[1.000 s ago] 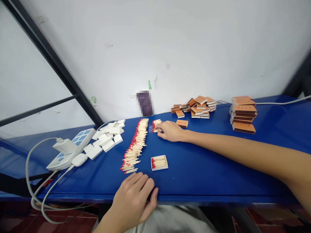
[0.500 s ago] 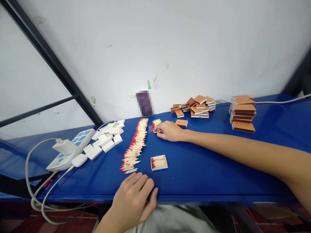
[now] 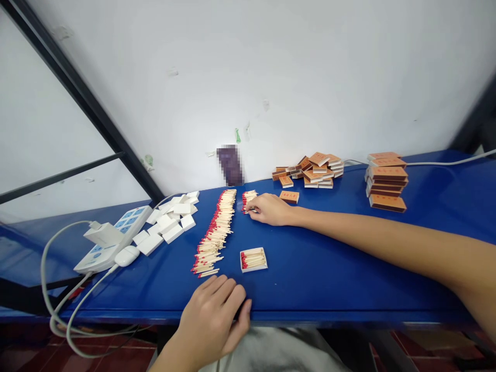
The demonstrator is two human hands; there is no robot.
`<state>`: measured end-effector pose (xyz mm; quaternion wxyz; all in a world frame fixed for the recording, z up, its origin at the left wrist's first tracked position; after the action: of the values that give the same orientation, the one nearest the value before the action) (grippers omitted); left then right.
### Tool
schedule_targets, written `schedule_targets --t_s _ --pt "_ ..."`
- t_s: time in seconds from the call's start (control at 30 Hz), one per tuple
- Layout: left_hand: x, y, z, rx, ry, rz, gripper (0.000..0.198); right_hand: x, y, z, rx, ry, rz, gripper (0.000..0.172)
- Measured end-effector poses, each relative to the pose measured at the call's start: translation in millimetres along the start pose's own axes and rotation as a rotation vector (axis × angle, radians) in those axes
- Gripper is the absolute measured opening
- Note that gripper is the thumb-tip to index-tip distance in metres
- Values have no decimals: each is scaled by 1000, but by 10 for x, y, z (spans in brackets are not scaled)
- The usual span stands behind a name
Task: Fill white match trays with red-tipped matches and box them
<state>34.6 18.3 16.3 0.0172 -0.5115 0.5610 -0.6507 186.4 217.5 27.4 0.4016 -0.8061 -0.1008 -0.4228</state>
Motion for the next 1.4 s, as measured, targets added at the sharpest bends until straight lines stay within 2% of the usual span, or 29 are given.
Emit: schedule_targets --t_s 0.3,0.53,1.0,1.4 --pt "3 6 -1 6 6 -4 17 0 3 2 7 -3 -7 27" --pt "-9 26 -7 8 14 -2 17 6 5 21 -39 97 67 29" --pt "-5 16 -1 6 10 1 17 -12 7 10 4 61 37 25" --pt "-16 18 -14 1 15 11 17 3 6 5 -22 82 24 29"
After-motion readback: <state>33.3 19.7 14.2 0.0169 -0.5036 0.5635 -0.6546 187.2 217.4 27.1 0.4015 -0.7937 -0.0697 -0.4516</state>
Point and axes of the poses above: each hand's wrist, its own y-axis away from the middle knuckle, its own x-axis out of the back of the hand, z = x × y, the point moved 4 cm from there along -y, towards the middle knuckle, and after that the axes turned 15 degrees about z, right-handed, at the moved point
